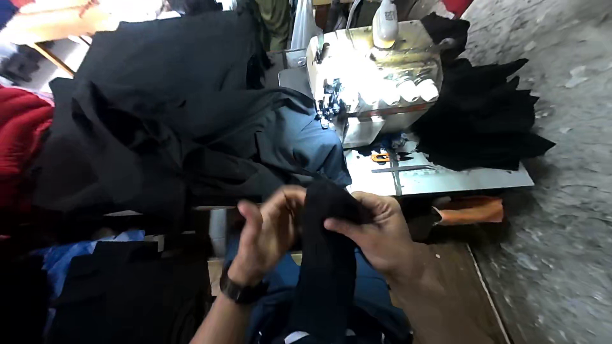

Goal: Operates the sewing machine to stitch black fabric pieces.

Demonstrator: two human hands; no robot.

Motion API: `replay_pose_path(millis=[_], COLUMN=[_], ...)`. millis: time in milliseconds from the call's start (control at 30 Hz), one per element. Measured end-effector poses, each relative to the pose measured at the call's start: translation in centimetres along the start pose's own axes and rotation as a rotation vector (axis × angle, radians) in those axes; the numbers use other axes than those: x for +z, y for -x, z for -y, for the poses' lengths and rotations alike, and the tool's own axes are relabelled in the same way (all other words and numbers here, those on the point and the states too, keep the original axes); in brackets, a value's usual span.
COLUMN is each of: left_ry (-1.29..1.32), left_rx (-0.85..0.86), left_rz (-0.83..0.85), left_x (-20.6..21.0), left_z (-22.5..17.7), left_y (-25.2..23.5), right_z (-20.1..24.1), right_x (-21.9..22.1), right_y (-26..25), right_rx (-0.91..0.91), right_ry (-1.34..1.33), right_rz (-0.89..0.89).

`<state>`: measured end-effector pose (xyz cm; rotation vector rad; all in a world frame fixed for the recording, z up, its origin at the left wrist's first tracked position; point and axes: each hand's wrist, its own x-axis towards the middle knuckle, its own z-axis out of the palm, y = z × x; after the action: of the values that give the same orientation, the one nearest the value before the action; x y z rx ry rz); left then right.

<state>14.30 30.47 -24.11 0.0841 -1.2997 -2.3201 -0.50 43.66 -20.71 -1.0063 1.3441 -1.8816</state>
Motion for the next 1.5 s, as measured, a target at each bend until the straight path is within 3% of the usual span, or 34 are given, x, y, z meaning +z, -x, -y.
replay_pose_path(millis=[100,200,300,400,500,633,767,800,900,967,1033,1133,1267,1367,1500], left_ry=[-0.057,-0.434,-0.877,-0.930,-0.741,-0.596,-0.469,-0.448,-0.634,-0.970,-1.321,-1.607,-1.850,-1.714,-1.156], left_rx=[-0.026,0.128,0.251,0.229,0.107,0.059,0.091,0.103,0.094,0.069,0.074,0.098,0.154,0.181,0.120], left_rz=[-0.128,-0.218,-0.199,-0.020,0.168,0.136,0.063,0.042,-0.052,-0.067,-0.006,0.079,0.063,-0.042,-0.121], left_x=[1.3,1.7,1.0,0.9,1.1,1.3,2.4,2.6,2.4,1.7,1.5,2.5,3.7,2.9,2.3], left_z=[1.3,-0.8,-3.5,-6.8,-8.0,-7.7,-7.4,-7.6,-8.7,-9.2,-9.4,-9.7,-9.0,-8.2,-8.3], left_y=[3.0,3.1,3.4,4.1,4.0,3.5,3.0,3.0,3.2,3.5,3.4,3.4,3.6,3.4,3.1], right_z=[-1.9,-2.3,-1.2,0.1,1.8,1.7,1.6,1.9,2.6,2.7,2.6,2.6,2.3,2.0,2.2], right_x=[0.1,-0.4,-1.4,-2.5,-3.0,-2.7,-1.6,-1.5,-2.2,-2.9,-3.2,-2.8,-2.4,-2.5,-2.0], right_y=[0.7,0.7,0.0,-0.7,-1.3,-1.1,0.3,0.5,0.1,-0.3,-0.4,-0.4,-0.5,-0.5,-0.5], right_rx=[0.007,-0.034,-0.223,-0.497,-0.629,-0.469,-0.001,0.040,-0.096,-0.153,-0.179,-0.220,-0.247,-0.205,-0.079], right_ry=[-0.113,-0.155,0.277,0.685,0.794,0.621,-0.178,-0.220,0.253,0.683,0.941,1.043,0.987,0.816,0.524], right_rz=[-0.024,0.056,0.035,-0.043,-0.016,0.240,0.498,0.524,0.456,0.359,0.313,0.260,0.181,0.152,0.103])
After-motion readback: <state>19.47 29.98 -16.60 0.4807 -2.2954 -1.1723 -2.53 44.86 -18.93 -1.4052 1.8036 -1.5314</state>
